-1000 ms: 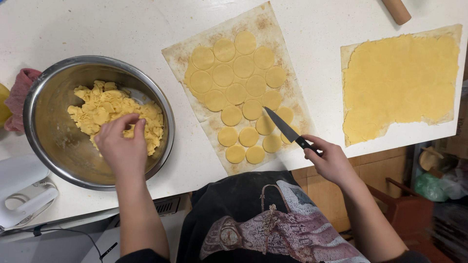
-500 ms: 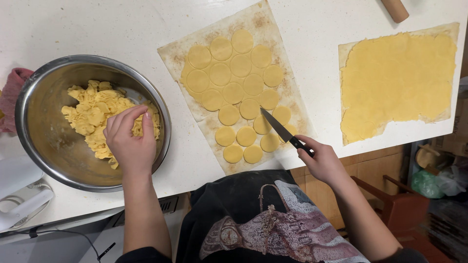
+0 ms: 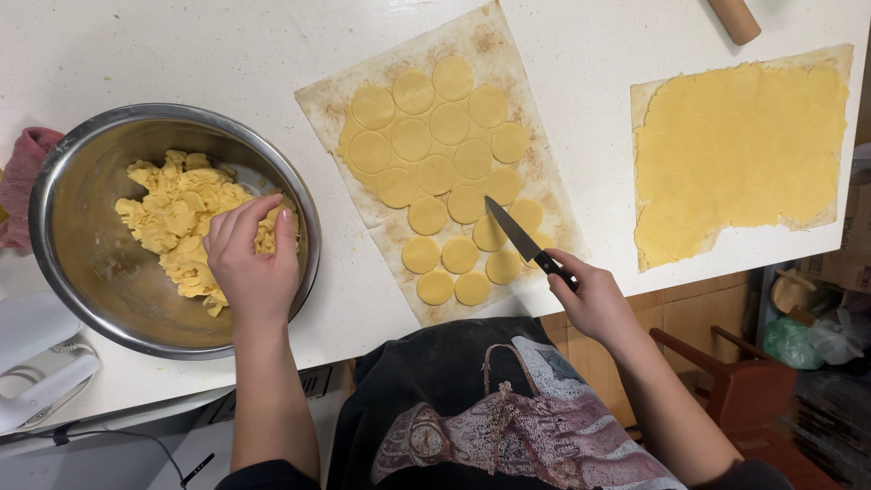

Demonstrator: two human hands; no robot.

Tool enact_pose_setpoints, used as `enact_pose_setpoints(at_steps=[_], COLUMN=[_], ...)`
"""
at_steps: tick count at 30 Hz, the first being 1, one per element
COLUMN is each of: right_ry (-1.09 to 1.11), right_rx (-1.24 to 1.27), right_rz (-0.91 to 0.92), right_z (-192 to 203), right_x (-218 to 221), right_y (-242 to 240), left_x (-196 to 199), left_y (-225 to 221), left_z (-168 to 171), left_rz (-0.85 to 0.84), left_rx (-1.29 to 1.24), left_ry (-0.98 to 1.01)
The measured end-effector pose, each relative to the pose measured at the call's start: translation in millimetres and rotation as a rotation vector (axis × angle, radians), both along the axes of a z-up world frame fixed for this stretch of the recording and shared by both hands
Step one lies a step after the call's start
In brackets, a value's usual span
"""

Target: The person separates circular dough cutouts from a sheet of dough by hand and with a knife, placing the scrap dough into a metal bowl.

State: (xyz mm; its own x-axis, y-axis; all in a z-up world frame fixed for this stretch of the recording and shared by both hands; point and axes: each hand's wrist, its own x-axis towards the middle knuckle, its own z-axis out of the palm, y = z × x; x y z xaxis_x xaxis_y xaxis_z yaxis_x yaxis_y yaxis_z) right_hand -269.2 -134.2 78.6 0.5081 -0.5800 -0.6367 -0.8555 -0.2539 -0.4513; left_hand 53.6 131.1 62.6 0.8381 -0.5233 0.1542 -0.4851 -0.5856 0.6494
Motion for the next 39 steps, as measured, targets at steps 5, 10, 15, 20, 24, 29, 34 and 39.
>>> enact_pose_setpoints(at_steps=[5, 10, 15, 20, 24, 29, 34, 39], right_ry=[0.017, 0.028, 0.010, 0.022, 0.064, 0.020, 0.050, -0.020], right_rx=[0.008, 0.004, -0.019, -0.016, -0.012, -0.022, -0.010, 0.016], right_rz=[-0.018, -0.013, 0.018, 0.018, 0.007, 0.026, 0.013, -0.013], right_z=[3.8, 3.9, 0.0, -0.5, 1.7, 0.3, -3.3, -5.1], right_x=[-0.1, 0.0, 3.2, 8.1, 9.2, 8.9, 12.7, 16.4], right_y=[2.7, 1.8, -0.2, -0.4, 0.0, -2.3, -2.7, -2.2], left_x=[-1.6, -2.4, -1.9, -3.3, -2.9, -3.0, -3.7, -3.8], left_y=[-0.9, -1.8, -2.7, -3.9, -4.5, -6.8, -8.6, -8.9], left_z=[-0.8, -1.3, -1.3, -1.1, 0.2, 2.0, 2.7, 3.1], left_rz=[-0.022, -0.017, -0.013, -0.022, -0.019, -0.028, -0.039, -0.043], left_rx=[-0.021, -0.030, -0.030, -0.036, -0.040, -0.045, -0.041, -0.044], left_ry=[-0.004, 0.007, 0.012, 0.012, 0.014, 0.021, 0.011, 0.016])
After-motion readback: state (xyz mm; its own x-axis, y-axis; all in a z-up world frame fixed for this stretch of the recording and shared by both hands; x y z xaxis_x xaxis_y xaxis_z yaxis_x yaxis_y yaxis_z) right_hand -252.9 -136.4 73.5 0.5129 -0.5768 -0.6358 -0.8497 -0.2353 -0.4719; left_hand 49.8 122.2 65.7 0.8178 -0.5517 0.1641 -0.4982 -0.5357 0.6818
